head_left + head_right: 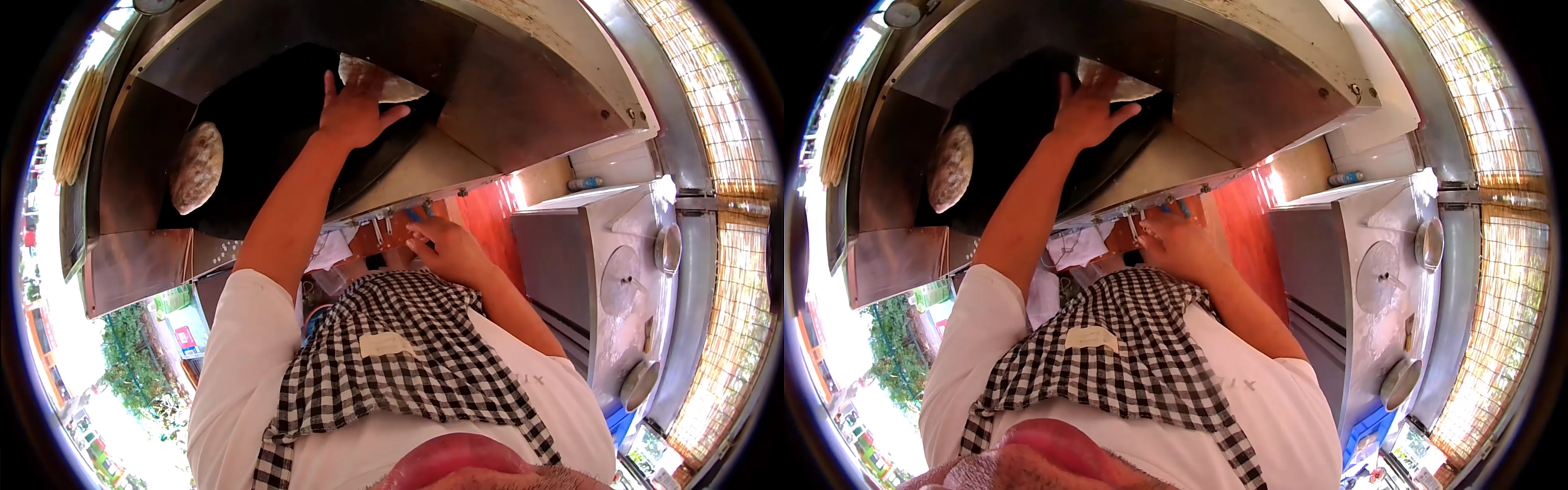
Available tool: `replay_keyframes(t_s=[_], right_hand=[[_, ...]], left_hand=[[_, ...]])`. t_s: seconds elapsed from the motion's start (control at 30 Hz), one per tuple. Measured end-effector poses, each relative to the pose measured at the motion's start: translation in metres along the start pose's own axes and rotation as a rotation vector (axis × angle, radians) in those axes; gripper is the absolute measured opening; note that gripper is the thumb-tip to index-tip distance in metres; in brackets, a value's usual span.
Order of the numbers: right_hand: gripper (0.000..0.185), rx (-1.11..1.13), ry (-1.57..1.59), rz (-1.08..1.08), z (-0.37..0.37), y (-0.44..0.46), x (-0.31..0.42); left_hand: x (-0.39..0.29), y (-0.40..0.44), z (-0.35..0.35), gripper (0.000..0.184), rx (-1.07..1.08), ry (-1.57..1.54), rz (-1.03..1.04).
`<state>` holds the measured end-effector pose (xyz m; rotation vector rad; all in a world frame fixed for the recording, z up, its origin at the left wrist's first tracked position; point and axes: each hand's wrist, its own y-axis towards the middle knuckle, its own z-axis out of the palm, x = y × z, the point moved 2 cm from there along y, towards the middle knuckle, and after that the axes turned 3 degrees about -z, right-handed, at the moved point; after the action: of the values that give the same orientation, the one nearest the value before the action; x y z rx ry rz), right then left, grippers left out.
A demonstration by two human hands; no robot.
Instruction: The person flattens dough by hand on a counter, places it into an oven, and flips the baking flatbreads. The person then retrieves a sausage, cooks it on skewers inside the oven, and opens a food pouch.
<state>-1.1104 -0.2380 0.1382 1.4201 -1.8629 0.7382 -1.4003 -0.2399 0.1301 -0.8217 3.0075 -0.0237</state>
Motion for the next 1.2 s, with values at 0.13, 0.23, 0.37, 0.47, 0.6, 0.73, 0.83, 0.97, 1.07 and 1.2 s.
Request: replay_keyframes(t_s=[0.13, 0.23, 0.37, 0.47, 0.6, 0.73, 0.83, 0.97, 1.07, 1.2], right_hand=[[0.034, 0.016, -0.005, 0.014, 0.0, 0.0, -0.003], [0.034, 0.009, -0.004, 0.004, 0.0, 0.0, -0.005], [0.033, 0.011, 0.019, 0.018, 0.001, 0.0, -0.006], [0.033, 0.01, 0.03, 0.017, 0.0, 0.001, -0.004], [0.033, -0.002, 0.027, 0.033, -0.001, -0.003, -0.007], [0.033, 0.044, 0.017, 0.069, -0.006, -0.002, -0.003], [0.033, 0.001, 0.058, 0.018, -0.004, -0.002, -0.004], [0.031, -0.002, 0.057, 0.104, 0.001, -0.002, -0.009], [0.031, -0.007, 0.057, 0.076, -0.001, -0.001, -0.013], [0.033, 0.018, 0.068, 0.072, -0.005, 0.003, -0.012]], left_hand=[[-0.015, 0.0, 0.006, 0.095, -0.007, -0.09, 0.126], [-0.024, -0.003, 0.01, 0.093, -0.06, -0.206, 0.183], [-0.027, 0.002, 0.01, 0.092, 0.001, -0.249, 0.222], [-0.022, 0.01, 0.014, 0.091, -0.03, -0.23, 0.185], [0.007, 0.015, 0.021, 0.091, -0.102, -0.091, 0.046], [0.029, 0.021, 0.015, 0.092, -0.053, 0.011, -0.053], [0.033, 0.021, 0.008, 0.091, -0.134, -0.019, -0.097], [0.034, -0.003, 0.003, 0.086, -0.219, -0.109, -0.077], [0.047, -0.036, -0.003, 0.079, -0.216, -0.181, -0.144], [0.094, -0.089, -0.005, 0.073, -0.282, -0.214, -0.341]])
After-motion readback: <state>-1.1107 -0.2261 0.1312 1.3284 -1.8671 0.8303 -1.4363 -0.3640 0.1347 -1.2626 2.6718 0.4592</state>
